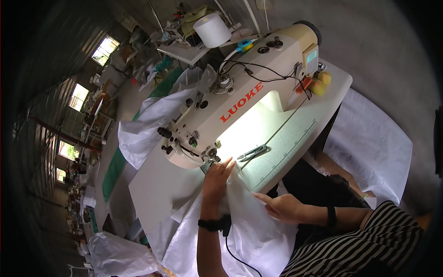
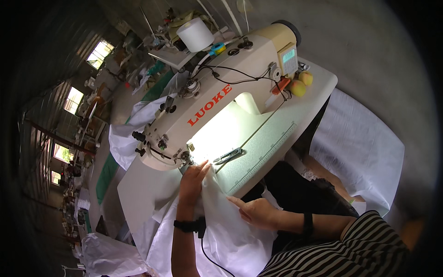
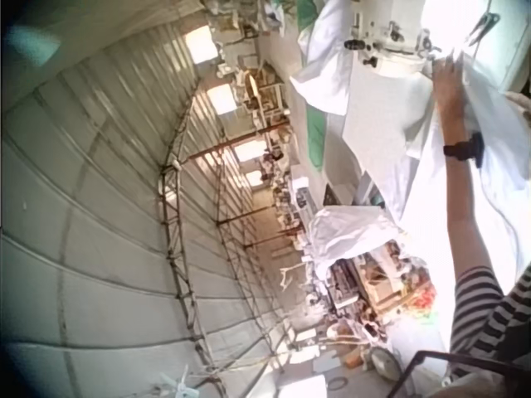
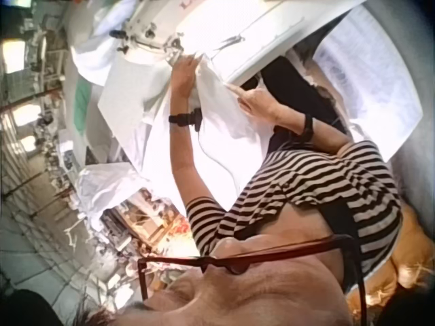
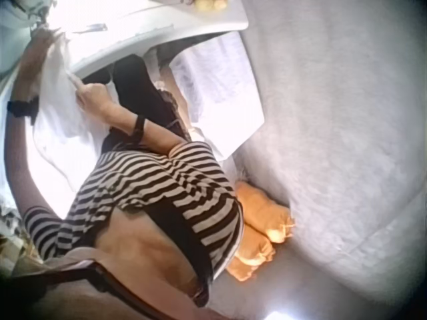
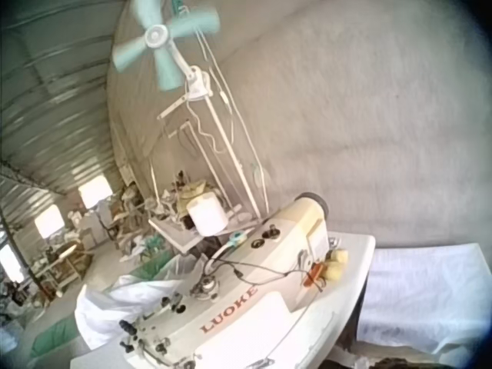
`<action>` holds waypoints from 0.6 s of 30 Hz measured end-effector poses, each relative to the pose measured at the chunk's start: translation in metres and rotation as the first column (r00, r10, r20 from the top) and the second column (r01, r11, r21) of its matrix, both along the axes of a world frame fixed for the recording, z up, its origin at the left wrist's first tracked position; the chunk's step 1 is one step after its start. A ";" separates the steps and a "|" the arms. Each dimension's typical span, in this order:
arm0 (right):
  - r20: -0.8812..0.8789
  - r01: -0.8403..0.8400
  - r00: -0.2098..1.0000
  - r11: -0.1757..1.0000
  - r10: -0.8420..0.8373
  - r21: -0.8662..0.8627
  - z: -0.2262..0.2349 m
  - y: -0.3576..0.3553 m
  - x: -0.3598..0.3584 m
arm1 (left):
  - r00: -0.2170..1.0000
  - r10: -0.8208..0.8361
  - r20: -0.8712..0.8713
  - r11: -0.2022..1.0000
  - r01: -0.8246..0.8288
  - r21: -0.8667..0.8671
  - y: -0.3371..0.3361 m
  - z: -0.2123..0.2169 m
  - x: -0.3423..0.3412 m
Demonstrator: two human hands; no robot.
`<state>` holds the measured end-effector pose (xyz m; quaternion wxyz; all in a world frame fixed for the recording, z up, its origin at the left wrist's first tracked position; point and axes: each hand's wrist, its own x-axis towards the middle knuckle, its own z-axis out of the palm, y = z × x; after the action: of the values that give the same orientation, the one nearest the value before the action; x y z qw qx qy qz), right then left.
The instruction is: The person sews white plastic sheets together using a sewing machine, guiding the material under the needle by hand. They periodically stop to reposition the sheets, folding and aligning the edges before feeding them through the machine.
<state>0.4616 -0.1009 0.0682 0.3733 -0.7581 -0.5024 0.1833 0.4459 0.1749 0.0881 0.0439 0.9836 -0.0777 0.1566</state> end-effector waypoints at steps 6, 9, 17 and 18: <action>-0.193 0.121 0.975 0.991 -0.110 0.049 -0.010 0.002 0.002 | 0.999 -0.033 -0.013 0.986 0.030 -0.161 0.004 0.000 0.000; -0.163 0.157 0.976 0.985 -0.144 0.068 -0.010 0.004 0.003 | 0.997 -0.058 -0.042 0.984 0.050 -0.169 -0.001 0.002 0.008; 0.152 0.056 0.986 0.997 -0.063 0.046 0.002 0.007 -0.001 | 0.988 -0.135 -0.069 0.990 0.132 -0.057 0.003 0.003 0.005; 0.176 0.042 0.983 0.999 -0.047 0.031 0.004 0.006 -0.002 | 0.993 -0.108 -0.043 0.993 0.106 -0.045 0.004 0.003 0.006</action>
<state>0.4599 -0.0945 0.0727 0.3416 -0.7772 -0.5189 0.1001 0.4520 0.1787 0.0909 0.0750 0.9802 -0.1258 0.1333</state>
